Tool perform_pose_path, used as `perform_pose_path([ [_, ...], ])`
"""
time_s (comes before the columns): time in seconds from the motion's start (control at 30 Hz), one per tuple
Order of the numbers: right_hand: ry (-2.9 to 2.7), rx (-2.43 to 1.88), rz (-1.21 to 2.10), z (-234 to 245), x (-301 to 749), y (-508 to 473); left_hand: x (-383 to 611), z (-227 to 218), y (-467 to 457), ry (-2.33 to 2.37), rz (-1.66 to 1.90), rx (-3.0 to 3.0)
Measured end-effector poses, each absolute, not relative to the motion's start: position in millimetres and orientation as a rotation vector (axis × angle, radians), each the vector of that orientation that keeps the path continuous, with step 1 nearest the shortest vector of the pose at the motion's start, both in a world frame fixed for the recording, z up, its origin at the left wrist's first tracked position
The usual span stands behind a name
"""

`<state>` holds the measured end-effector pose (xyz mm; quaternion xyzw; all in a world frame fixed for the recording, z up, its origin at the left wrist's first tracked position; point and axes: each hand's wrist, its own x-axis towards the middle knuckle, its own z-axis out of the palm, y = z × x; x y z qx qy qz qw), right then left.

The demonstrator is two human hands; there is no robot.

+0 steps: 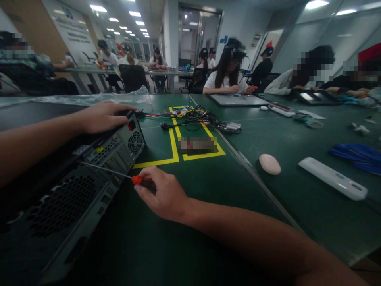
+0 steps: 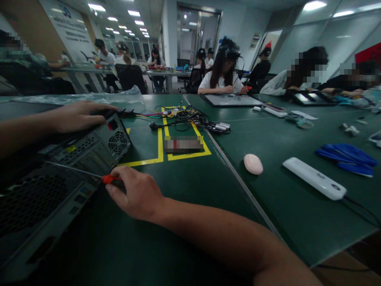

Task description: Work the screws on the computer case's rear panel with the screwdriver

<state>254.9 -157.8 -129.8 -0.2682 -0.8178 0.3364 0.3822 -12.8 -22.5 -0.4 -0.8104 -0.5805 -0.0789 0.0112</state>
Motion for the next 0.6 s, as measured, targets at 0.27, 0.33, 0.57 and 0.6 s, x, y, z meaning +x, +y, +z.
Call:
perform_pose_path([
  [0.27,-2.075,-0.672,0.847,-129.6,255.3,-158.4,-12.4,0.2,-22.9,-1.818,-0.251,-2.533],
  [0.33,-2.082,-0.668,0.85,-128.8,255.7,-158.5,-12.9,0.0,-22.3,-1.832,-0.245,-2.525],
  [0.57,-2.084,-0.668,0.803,-128.9,255.4,-158.5,-12.1,-1.4,-22.7,-1.836,-0.265,-2.509],
  [0.6,-2.089,-0.671,0.798,-129.2,255.4,-158.5,-11.8,-1.5,-22.9,-1.848,-0.267,-2.483],
])
